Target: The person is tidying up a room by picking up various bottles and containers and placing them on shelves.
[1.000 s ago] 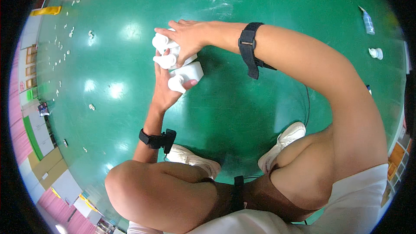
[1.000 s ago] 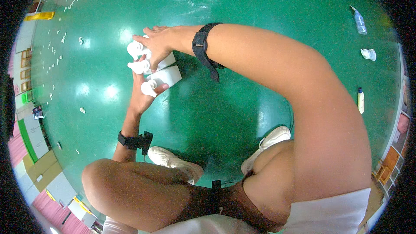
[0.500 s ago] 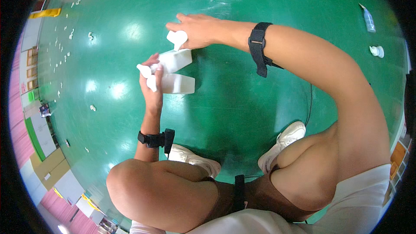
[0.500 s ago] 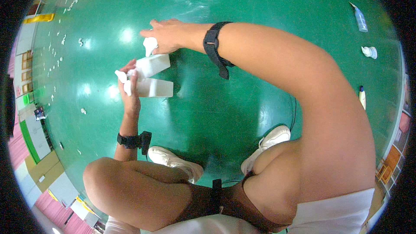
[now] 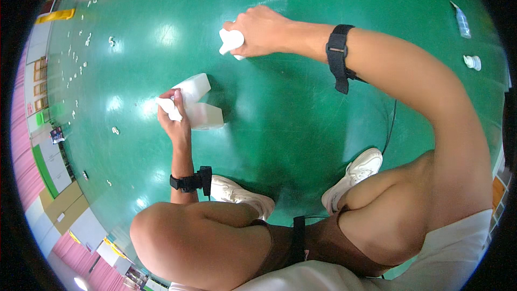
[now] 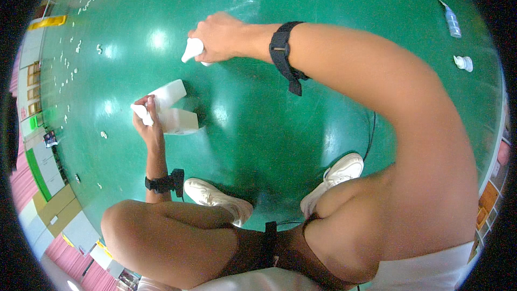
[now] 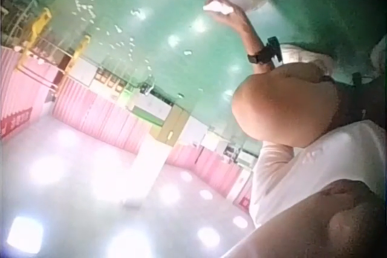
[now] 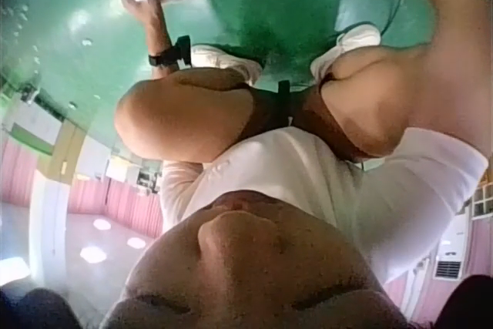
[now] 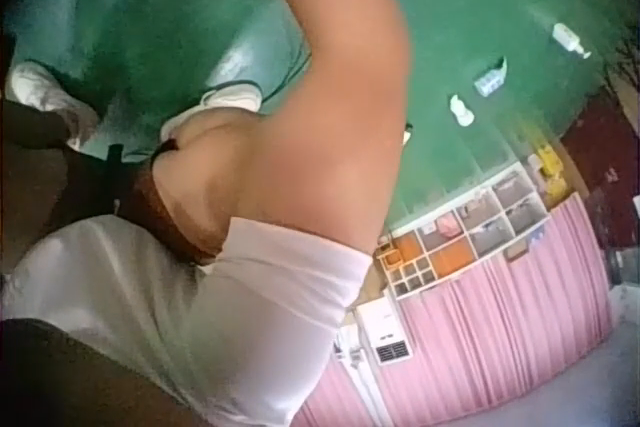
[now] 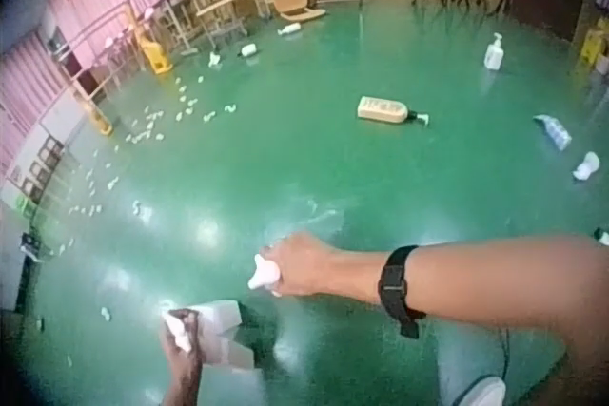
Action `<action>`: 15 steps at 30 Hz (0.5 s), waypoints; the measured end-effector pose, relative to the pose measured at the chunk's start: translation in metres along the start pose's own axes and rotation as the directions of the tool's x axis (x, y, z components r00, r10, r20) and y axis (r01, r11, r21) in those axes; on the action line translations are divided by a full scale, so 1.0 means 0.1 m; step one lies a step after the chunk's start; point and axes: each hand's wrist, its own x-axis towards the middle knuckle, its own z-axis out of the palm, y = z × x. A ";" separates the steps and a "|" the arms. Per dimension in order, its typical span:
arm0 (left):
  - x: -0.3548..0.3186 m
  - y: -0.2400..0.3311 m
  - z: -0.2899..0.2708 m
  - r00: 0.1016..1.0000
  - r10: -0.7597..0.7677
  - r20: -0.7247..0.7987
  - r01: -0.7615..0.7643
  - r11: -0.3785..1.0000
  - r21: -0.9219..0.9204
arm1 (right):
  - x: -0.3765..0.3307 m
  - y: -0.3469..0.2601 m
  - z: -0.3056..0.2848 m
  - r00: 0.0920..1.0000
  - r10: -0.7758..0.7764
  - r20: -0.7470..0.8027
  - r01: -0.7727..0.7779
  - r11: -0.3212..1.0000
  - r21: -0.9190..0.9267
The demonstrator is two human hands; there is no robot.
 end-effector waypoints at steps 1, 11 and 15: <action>-0.03 0.01 0.01 1.000 -0.002 0.002 0.002 1.000 -0.005 | -0.03 0.05 -0.02 0.999 0.045 0.029 -0.046 0.999 0.020; 0.06 0.47 -0.28 0.955 -0.070 0.289 0.053 0.996 0.066 | -1.25 0.40 -0.48 0.955 0.253 0.157 -0.252 0.967 -0.028; 0.12 1.04 -0.27 0.907 -0.060 0.417 0.028 0.996 0.083 | -2.26 0.52 -0.68 0.924 0.374 0.075 -0.373 0.927 -0.027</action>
